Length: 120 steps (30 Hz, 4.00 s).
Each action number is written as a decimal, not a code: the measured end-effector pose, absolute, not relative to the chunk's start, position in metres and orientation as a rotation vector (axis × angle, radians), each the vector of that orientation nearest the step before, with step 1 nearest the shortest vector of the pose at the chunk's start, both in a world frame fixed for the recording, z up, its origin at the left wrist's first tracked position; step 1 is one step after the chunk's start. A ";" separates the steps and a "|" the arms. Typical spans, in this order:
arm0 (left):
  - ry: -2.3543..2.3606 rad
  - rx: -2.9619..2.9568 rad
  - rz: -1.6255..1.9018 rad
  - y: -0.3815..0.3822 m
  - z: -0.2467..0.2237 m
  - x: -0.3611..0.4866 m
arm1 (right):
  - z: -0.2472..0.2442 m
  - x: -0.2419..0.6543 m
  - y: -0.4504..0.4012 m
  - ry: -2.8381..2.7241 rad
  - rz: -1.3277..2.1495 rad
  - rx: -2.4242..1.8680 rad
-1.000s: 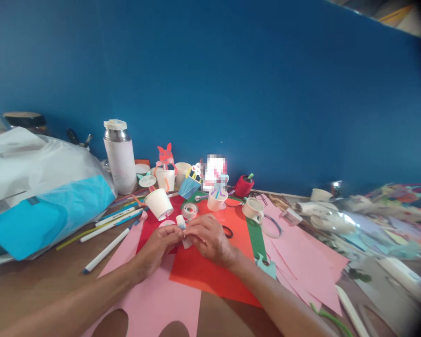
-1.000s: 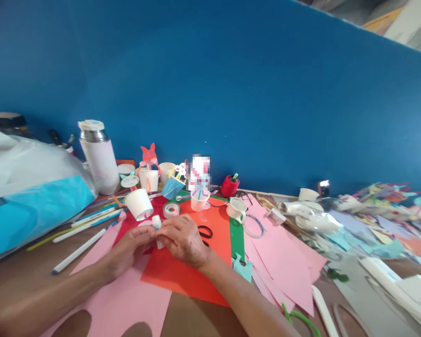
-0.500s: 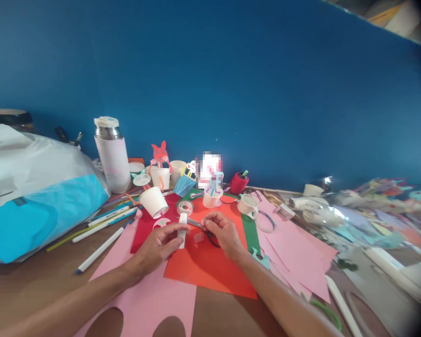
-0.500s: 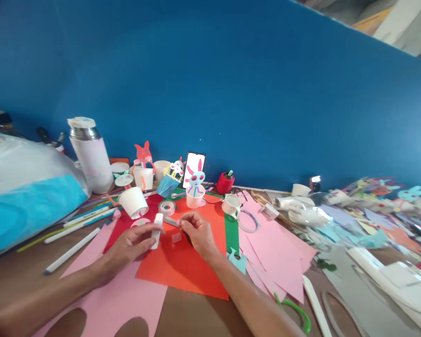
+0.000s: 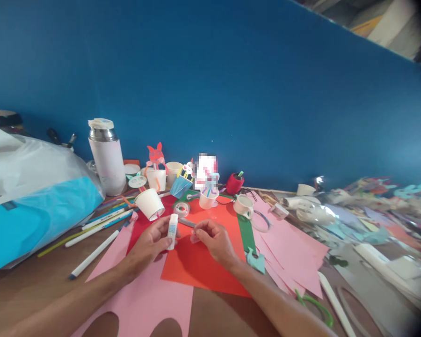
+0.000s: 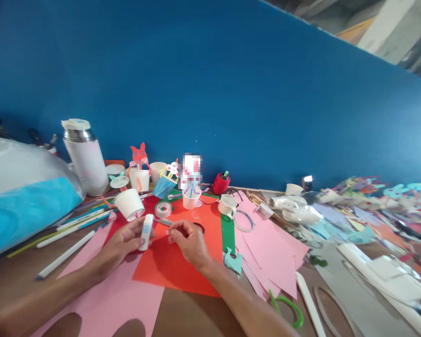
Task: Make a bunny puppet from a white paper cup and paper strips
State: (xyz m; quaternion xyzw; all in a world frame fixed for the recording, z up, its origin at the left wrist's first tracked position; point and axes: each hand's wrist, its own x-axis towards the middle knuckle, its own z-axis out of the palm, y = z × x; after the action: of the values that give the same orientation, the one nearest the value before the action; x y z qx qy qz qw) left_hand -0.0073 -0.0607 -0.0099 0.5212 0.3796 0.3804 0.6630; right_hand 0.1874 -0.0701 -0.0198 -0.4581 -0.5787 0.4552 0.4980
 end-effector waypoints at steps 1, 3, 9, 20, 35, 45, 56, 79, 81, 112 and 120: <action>0.860 1.178 0.859 -0.061 -0.011 -0.007 | -0.020 0.188 -0.070 -1.397 1.104 -1.110; 0.857 1.190 0.861 -0.060 -0.013 -0.006 | -0.020 0.189 -0.069 -1.387 1.111 -1.118; 0.838 1.195 0.867 -0.060 -0.017 -0.005 | -0.014 0.200 -0.059 -1.432 0.862 -1.199; 0.865 1.173 0.853 -0.061 -0.008 -0.007 | -0.005 0.245 -0.025 -1.494 0.334 -1.239; 0.917 1.151 0.848 -0.058 -0.022 -0.010 | -0.015 0.260 -0.007 -1.256 0.551 -1.229; 0.929 1.144 0.859 -0.059 -0.019 -0.009 | -0.018 0.258 -0.008 -1.290 0.566 -1.186; 0.919 1.134 0.859 -0.059 -0.018 -0.009 | -0.018 0.257 -0.008 -1.285 0.589 -1.172; 0.906 1.153 0.876 -0.065 -0.003 -0.003 | -0.004 0.196 -0.055 -1.408 0.830 -1.173; 0.939 1.177 0.878 -0.064 -0.006 -0.003 | -0.004 0.186 -0.063 -1.420 0.961 -1.149; 1.030 1.314 0.879 -0.060 -0.023 0.004 | -0.010 0.161 -0.086 -1.594 0.909 -1.200; 1.070 1.300 0.839 -0.060 -0.020 0.003 | -0.015 0.162 -0.086 -1.580 0.963 -1.164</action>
State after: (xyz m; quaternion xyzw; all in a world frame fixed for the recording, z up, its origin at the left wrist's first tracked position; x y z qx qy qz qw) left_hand 0.0026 -0.0598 -0.0205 0.5583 0.4597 0.3604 0.5892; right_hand 0.1618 -0.0864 -0.0145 -0.4729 -0.6419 0.3913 0.4595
